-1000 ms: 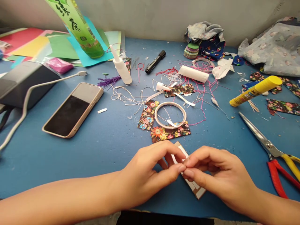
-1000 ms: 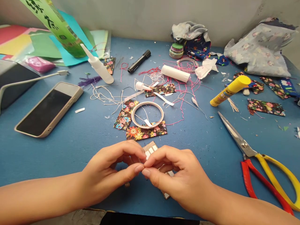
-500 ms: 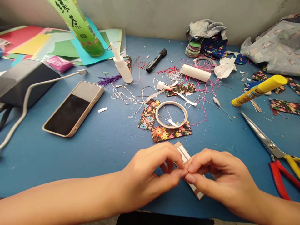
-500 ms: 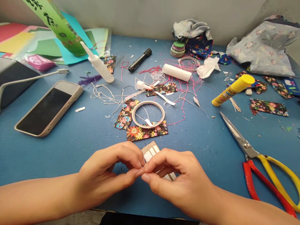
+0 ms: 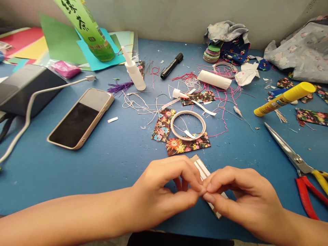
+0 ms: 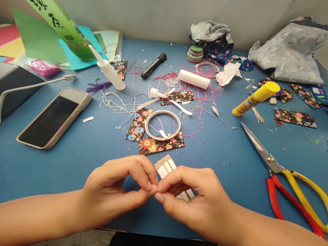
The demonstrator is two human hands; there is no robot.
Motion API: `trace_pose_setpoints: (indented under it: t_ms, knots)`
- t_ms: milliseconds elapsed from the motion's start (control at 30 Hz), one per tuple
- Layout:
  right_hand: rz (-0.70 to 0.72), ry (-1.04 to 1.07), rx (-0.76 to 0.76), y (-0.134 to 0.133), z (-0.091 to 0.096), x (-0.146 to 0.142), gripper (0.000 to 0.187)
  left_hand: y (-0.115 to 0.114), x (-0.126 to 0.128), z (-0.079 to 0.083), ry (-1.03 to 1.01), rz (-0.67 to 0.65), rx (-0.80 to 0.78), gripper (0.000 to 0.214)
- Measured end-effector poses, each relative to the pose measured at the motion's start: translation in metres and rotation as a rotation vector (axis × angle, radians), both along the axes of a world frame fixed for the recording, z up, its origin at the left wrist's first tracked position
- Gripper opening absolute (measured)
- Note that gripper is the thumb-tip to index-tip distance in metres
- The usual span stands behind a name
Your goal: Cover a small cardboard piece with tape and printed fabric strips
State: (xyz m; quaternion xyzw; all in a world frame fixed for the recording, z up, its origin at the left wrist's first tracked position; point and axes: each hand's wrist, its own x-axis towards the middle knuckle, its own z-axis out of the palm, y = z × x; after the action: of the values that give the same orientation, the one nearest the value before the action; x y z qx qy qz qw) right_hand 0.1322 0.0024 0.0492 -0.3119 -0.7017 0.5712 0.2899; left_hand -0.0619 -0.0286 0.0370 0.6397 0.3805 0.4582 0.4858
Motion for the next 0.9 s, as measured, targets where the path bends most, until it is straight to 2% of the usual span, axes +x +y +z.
trace_pose_setpoints:
  t_ms: [300, 467, 600, 667, 900]
  knots:
    - [0.075, -0.040, 0.299, 0.001, 0.000, 0.002, 0.016, 0.003, 0.002, 0.004, -0.028, 0.024, 0.036, 0.021]
    - [0.210, -0.024, 0.423, 0.006, 0.000, 0.006, 0.015, 0.001, 0.003, 0.006, 0.007, 0.038, 0.116, 0.023]
    - [0.344, -0.056, 0.566, 0.011, 0.001, 0.010, 0.023, 0.000, 0.002, 0.006, 0.059, 0.045, 0.173, 0.021]
    - [0.354, -0.071, 0.634, 0.012, 0.000, 0.012, 0.026, -0.001, 0.002, 0.006, 0.076, 0.041, 0.205, 0.021]
    - [0.335, -0.084, 0.639, 0.008, -0.008, 0.015, 0.030, 0.000, -0.002, 0.004, 0.177, 0.013, 0.331, 0.017]
